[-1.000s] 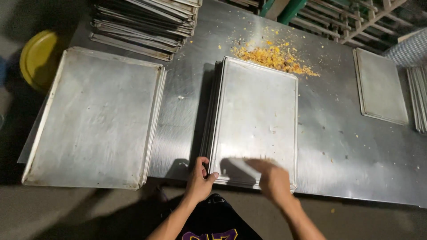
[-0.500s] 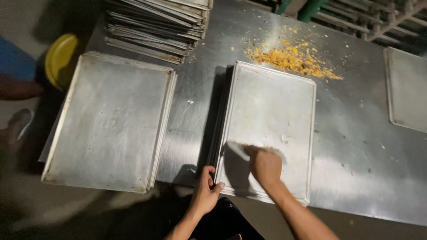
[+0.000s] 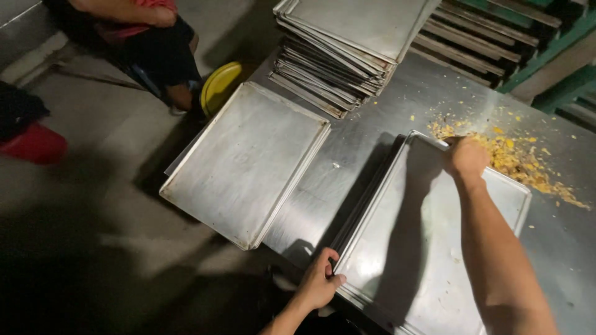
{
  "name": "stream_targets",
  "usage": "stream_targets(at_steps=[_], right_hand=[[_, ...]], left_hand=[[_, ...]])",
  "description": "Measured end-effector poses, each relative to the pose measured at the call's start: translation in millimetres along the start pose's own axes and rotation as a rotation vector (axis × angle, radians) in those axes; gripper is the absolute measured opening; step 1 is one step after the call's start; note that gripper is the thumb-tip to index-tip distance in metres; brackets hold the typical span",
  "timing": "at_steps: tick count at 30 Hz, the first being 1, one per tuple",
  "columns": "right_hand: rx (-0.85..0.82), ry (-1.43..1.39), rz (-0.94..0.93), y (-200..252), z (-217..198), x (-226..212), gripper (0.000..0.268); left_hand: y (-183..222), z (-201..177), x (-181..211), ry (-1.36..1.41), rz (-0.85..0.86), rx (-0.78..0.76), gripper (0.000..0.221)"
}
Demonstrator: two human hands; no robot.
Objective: Scraping residue off metal baking trays and stacking them.
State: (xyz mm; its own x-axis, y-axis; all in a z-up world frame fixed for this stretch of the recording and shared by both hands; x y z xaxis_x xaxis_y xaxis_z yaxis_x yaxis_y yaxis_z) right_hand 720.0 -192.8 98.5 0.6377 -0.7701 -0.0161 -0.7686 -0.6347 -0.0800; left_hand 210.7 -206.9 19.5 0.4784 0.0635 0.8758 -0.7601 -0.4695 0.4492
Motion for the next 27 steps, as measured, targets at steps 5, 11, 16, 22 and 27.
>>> stream_targets(at_steps=[5, 11, 16, 22, 27], right_hand=[[-0.014, -0.18, -0.001, 78.3, -38.9, 9.3, 0.034], [-0.021, -0.405, 0.004, 259.9, -103.4, 17.5, 0.049], [-0.098, -0.35, 0.122, 428.3, -97.6, -3.5, 0.062], [-0.17, -0.2, 0.231, 486.7, -84.4, -48.5, 0.062], [-0.128, -0.162, 0.144, 457.7, -61.4, -33.5, 0.058]], left_hand=[[1.4, -4.0, 6.6, -0.039, 0.068, 0.08, 0.046], [-19.7, 2.2, -22.2, 0.02, 0.245, 0.127, 0.036], [-9.7, 4.3, -9.2, 0.006, 0.174, 0.05, 0.035], [2.3, 6.2, -6.0, -0.032, 0.165, 0.044, 0.037], [1.6, 0.3, 3.9, -0.059, 0.161, 0.06, 0.038]])
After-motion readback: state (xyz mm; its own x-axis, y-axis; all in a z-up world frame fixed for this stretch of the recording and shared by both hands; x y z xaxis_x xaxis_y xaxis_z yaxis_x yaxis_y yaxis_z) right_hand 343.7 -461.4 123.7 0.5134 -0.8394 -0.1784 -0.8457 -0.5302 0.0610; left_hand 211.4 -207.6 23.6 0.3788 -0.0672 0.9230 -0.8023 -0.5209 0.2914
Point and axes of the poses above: each hand's wrist, its own y-axis away from the middle knuckle, its own z-axis out of the palm, x = y × z, the point moved 9 cm from there along -y, towards the middle knuckle, and after that the axes turned 8 degrees about -x, right-handed, at the moved point
